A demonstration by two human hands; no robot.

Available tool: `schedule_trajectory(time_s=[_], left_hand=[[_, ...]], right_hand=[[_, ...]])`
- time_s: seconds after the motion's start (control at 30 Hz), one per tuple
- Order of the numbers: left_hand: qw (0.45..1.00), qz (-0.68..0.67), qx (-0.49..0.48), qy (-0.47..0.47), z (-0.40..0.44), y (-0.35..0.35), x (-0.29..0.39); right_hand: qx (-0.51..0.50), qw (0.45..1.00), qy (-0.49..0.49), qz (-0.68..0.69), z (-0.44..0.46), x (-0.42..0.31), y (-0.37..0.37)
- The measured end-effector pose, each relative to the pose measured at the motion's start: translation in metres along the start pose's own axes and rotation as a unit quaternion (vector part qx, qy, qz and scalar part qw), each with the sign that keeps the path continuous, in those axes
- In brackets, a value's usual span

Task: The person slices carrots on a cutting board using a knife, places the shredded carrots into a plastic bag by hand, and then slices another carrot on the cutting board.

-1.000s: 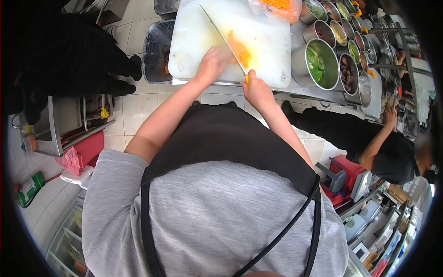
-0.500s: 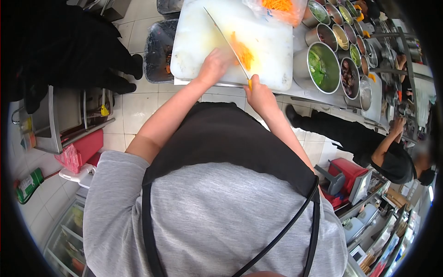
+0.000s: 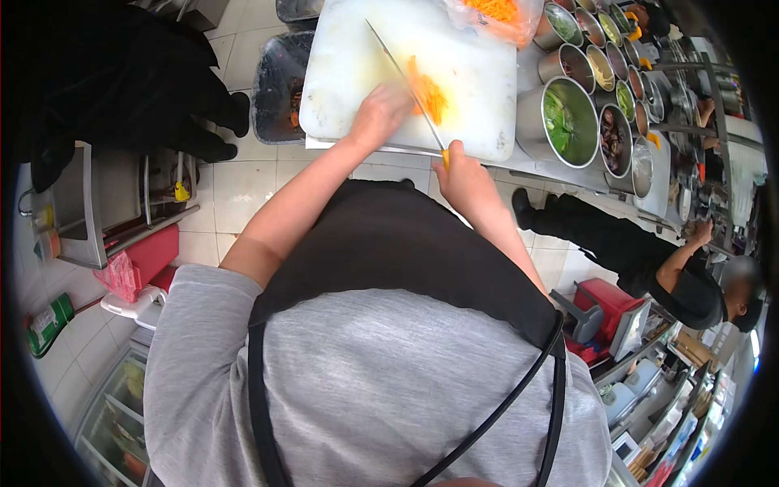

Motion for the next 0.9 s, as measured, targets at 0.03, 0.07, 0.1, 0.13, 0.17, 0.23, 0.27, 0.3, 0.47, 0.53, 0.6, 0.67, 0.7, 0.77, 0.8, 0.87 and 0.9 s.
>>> schedule_trajectory(time_s=[0.03,0.07,0.1,0.13,0.17,0.23,0.27,0.3,0.47,0.53,0.6,0.67,0.7,0.77,0.8,0.87,0.9], left_hand=[[1.0,-0.004,0.003,0.003,0.0,0.0,0.001],[1.0,-0.007,0.005,0.006,0.001,-0.001,0.003],[1.0,-0.006,0.005,0.005,-0.001,-0.002,0.003],[1.0,-0.001,-0.005,-0.007,-0.001,-0.002,0.002],[1.0,0.003,-0.016,-0.015,0.001,-0.003,0.002],[1.0,0.001,-0.017,-0.013,0.001,0.0,-0.002],[1.0,-0.001,-0.021,-0.019,-0.001,0.0,-0.001],[1.0,0.0,-0.022,-0.016,-0.001,-0.001,0.0],[1.0,-0.018,-0.012,-0.009,-0.001,0.0,0.001],[1.0,-0.003,-0.021,-0.004,0.0,0.001,0.001],[0.999,0.012,-0.031,0.002,0.0,0.0,0.002],[0.999,0.009,-0.033,-0.007,0.001,0.001,0.003],[0.999,0.009,-0.033,-0.005,0.0,0.001,0.002],[0.999,0.005,-0.032,-0.006,-0.002,0.001,0.0],[0.999,0.006,-0.032,-0.005,-0.002,0.001,0.0],[0.998,-0.021,-0.033,-0.045,-0.002,0.0,0.002],[0.998,-0.021,-0.033,-0.044,-0.002,0.0,0.002]], right_hand=[[-0.003,1.0,0.013,-0.003,-0.002,0.0,0.0],[-0.004,1.0,0.013,-0.003,0.0,0.001,0.003],[0.005,1.0,0.013,0.0,0.003,0.003,0.009],[0.014,1.0,0.012,0.003,0.008,0.005,0.016],[0.017,1.0,0.011,0.003,0.014,0.009,0.025],[0.037,0.999,0.013,0.002,0.03,0.014,0.035],[0.031,0.999,0.016,-0.003,0.033,0.01,0.032],[0.034,0.999,0.016,-0.001,0.033,0.009,0.031],[0.044,0.999,0.004,0.01,0.035,0.009,0.03],[0.026,0.999,0.013,0.014,0.033,0.008,0.022],[0.008,1.0,0.021,0.019,0.03,0.009,0.017],[0.017,0.999,0.002,0.048,0.027,0.016,0.012],[0.018,0.999,0.002,0.048,0.025,0.022,0.012],[0.039,0.998,0.025,0.036,0.023,0.035,0.014],[0.04,0.998,0.024,0.036,0.021,0.042,0.011],[0.035,0.997,0.05,0.035,0.017,0.052,0.006],[0.037,0.997,0.05,0.036,0.016,0.054,0.005]])
Point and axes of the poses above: each hand's wrist, its own z-axis towards the middle knuckle, its own y-axis out of the palm, x = y × z, the point moved 1 cm from there along z, towards the middle knuckle, and after that the axes turned 6 degrees about -z, right-handed, at the moved point
